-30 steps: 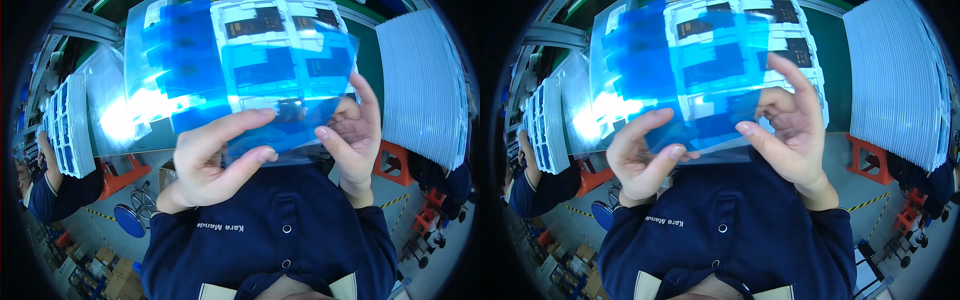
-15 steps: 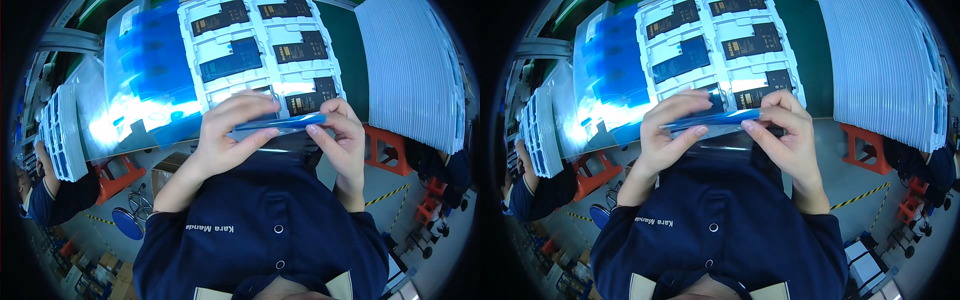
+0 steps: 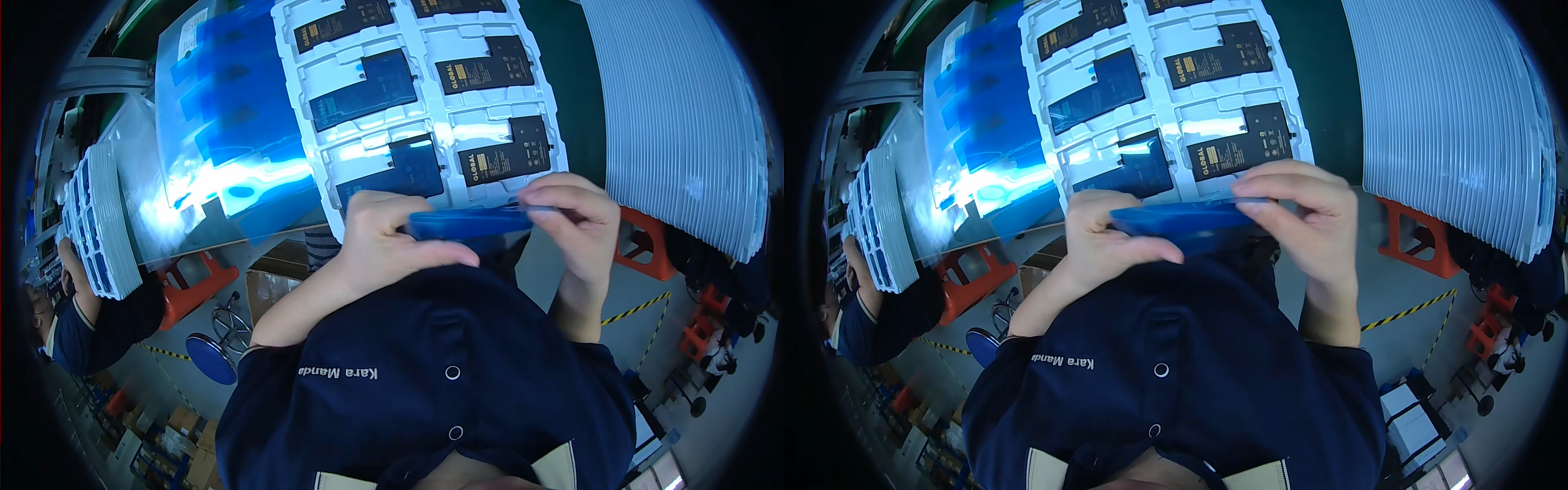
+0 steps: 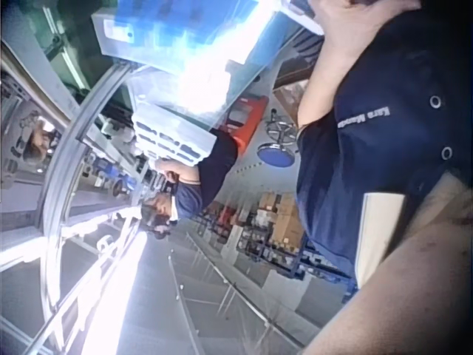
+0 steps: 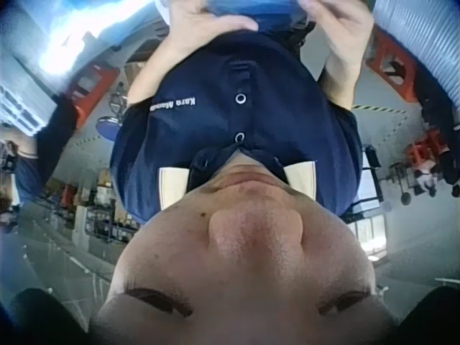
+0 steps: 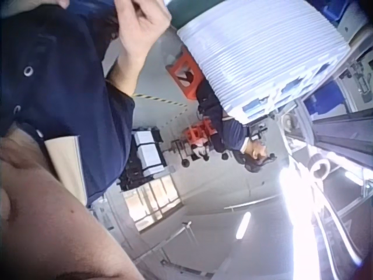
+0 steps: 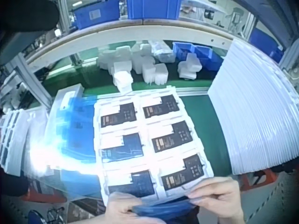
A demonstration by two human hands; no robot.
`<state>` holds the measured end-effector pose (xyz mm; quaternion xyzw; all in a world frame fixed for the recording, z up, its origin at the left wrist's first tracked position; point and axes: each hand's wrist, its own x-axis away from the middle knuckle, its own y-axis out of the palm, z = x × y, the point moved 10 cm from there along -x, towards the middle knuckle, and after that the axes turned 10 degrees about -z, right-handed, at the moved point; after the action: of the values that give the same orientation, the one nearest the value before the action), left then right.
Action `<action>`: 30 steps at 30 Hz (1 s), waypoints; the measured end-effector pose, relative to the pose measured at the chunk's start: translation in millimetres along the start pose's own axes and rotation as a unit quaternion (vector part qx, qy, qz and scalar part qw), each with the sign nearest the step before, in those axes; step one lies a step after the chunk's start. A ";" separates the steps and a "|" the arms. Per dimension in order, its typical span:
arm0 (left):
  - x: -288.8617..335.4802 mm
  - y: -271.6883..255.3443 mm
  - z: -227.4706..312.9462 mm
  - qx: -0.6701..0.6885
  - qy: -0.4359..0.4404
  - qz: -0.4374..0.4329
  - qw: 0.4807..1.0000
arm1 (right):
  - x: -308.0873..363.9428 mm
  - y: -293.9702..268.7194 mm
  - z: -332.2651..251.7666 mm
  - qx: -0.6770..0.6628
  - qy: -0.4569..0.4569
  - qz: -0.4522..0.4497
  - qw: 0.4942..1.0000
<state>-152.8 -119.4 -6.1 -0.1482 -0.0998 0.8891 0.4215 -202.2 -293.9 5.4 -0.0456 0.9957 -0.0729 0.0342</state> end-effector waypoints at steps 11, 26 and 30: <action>2.4 51.1 21.3 -0.137 0.079 -0.166 0.973 | -5.9 -48.1 61.7 -0.041 0.071 0.116 0.990; -9.0 43.2 7.0 -0.265 0.055 -0.119 0.955 | -4.4 -41.0 62.9 -0.011 0.071 0.128 0.989; -11.9 46.9 3.0 -0.282 0.032 -0.142 0.948 | -4.3 -40.1 64.1 -0.008 0.075 0.134 0.988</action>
<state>-180.5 -158.1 -15.3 -0.2734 -0.3532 0.7502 0.4876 -189.6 -342.1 -51.7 0.0931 0.9932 -0.0628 -0.0317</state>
